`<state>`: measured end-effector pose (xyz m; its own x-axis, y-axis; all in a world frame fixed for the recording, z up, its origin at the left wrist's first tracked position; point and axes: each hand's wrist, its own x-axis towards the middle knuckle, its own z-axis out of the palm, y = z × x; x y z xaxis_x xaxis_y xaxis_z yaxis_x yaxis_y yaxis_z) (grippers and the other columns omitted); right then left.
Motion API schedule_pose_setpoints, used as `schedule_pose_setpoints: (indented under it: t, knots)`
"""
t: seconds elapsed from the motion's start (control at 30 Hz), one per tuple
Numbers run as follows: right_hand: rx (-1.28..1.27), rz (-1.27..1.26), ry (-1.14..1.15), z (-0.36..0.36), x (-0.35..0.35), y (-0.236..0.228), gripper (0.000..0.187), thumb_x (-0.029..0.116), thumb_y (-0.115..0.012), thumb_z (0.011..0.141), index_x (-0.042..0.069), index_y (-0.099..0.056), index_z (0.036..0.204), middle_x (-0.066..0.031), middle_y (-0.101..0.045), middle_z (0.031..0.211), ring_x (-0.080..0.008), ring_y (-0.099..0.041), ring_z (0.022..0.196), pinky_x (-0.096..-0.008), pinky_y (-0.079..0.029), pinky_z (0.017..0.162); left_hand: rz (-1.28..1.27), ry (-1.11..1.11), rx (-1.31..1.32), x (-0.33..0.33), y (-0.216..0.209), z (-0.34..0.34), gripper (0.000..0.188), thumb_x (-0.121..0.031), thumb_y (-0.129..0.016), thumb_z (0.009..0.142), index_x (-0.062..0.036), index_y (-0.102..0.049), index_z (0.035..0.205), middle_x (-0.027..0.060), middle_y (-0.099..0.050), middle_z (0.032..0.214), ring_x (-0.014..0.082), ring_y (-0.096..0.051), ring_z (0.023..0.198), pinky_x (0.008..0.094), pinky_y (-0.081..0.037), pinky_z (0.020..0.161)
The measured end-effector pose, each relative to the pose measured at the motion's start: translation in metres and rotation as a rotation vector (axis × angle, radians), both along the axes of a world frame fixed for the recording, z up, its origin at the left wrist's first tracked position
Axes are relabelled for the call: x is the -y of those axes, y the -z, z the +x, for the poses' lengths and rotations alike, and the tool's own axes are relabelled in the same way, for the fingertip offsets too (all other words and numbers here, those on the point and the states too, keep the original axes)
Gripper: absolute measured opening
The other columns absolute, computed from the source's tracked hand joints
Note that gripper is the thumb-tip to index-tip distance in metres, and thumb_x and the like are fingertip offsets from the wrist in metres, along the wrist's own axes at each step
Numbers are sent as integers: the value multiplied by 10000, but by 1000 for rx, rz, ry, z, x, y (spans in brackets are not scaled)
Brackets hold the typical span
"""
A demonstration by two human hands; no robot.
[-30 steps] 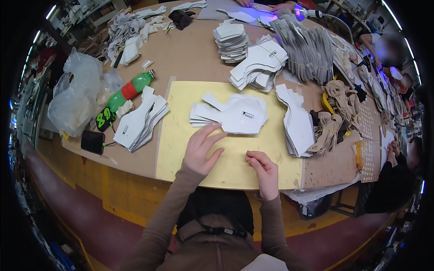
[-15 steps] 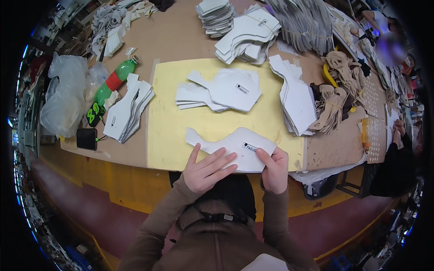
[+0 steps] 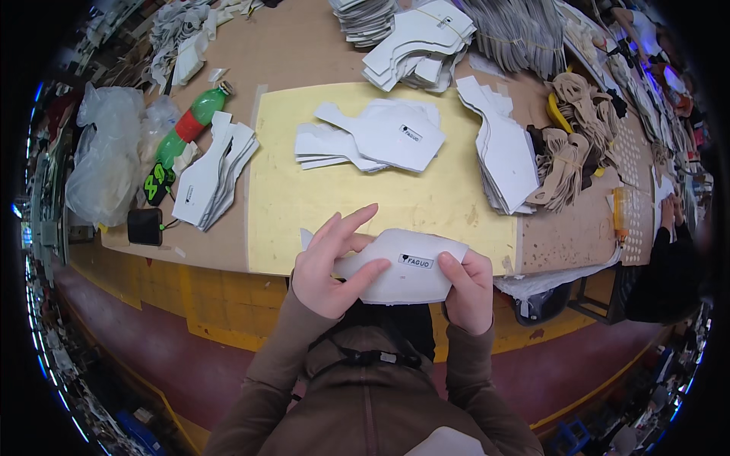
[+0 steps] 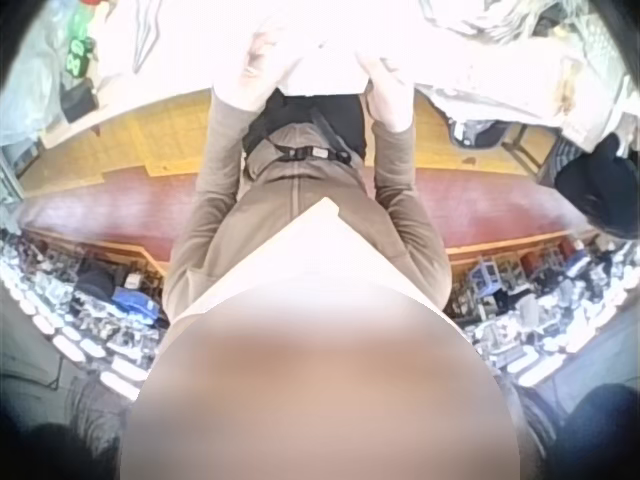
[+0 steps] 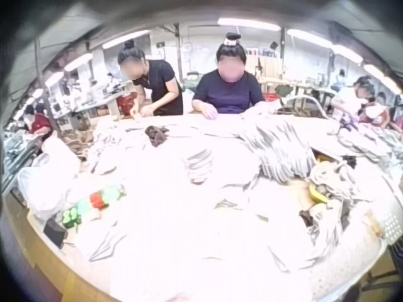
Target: The person repeatedly picks up white paper cutouts from a table, folds them in half, and places them back down. The action is performed one at a time in a repetitive loop without visible accumulation of finished units.
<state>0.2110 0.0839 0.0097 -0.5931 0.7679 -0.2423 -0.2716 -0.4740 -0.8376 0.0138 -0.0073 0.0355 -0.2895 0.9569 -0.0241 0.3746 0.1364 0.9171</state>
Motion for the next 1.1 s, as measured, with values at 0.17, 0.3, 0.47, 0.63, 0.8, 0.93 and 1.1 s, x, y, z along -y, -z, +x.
schedule_pose_setpoints:
  t: [0.17, 0.3, 0.47, 0.63, 0.8, 0.93, 1.1]
  knots:
    - [132, 97, -70, 1, -1, -8, 495, -78, -687, 903, -80, -551, 1379, -135, -685, 1216, -149, -674, 1062, -282, -549, 923, -64, -15, 76, -6, -1, -1, 621, -27, -763, 863, -7, -498, 1425, 92, -741, 927, 139, -695, 877, 282, -509, 854]
    - [158, 90, -48, -3, 0, -10, 507, -86, -690, 897, -66, -546, 1383, -132, -686, 1184, -142, -669, 1066, -280, -557, 906, -45, 60, 220, -9, 0, 5, 645, -3, -741, 867, -26, -466, 1450, 96, -738, 925, 122, -684, 878, 264, -504, 832]
    - [157, 77, -50, -7, -1, -7, 479, -85, -682, 902, -59, -553, 1362, -117, -675, 1183, -140, -666, 1067, -275, -555, 906, -182, 26, 453, -13, 2, 4, 657, 10, -721, 871, -44, -422, 1454, 134, -743, 1003, 126, -686, 928, 269, -525, 829]
    - [155, 79, -70, -8, -2, -3, 479, -91, -673, 904, -59, -544, 1364, -111, -673, 1180, -136, -665, 1062, -271, -556, 897, -185, -7, 530, -13, 8, 5, 604, 23, -708, 868, -46, -428, 1399, 145, -743, 1036, 133, -688, 941, 276, -543, 814]
    - [164, 64, -78, -10, -2, 2, 472, -95, -667, 905, -57, -546, 1359, -109, -675, 1177, -134, -668, 1060, -270, -558, 890, -205, -19, 549, -13, 13, 4, 561, 34, -698, 868, -45, -439, 1358, 141, -743, 1029, 132, -687, 938, 274, -546, 803]
    - [163, 65, -78, -10, -2, 3, 468, -96, -667, 904, -56, -548, 1355, -108, -675, 1176, -134, -668, 1060, -269, -558, 889, -216, -11, 530, -13, 14, 3, 542, 32, -699, 867, -43, -449, 1343, 138, -742, 1023, 127, -685, 922, 274, -547, 788]
    - [174, 59, -81, -10, -2, 5, 469, -96, -667, 905, -56, -546, 1356, -105, -670, 1180, -136, -667, 1062, -270, -557, 894, -217, -9, 516, -14, 16, 2, 516, 25, -699, 870, -38, -462, 1324, 133, -741, 1006, 124, -682, 910, 273, -544, 778]
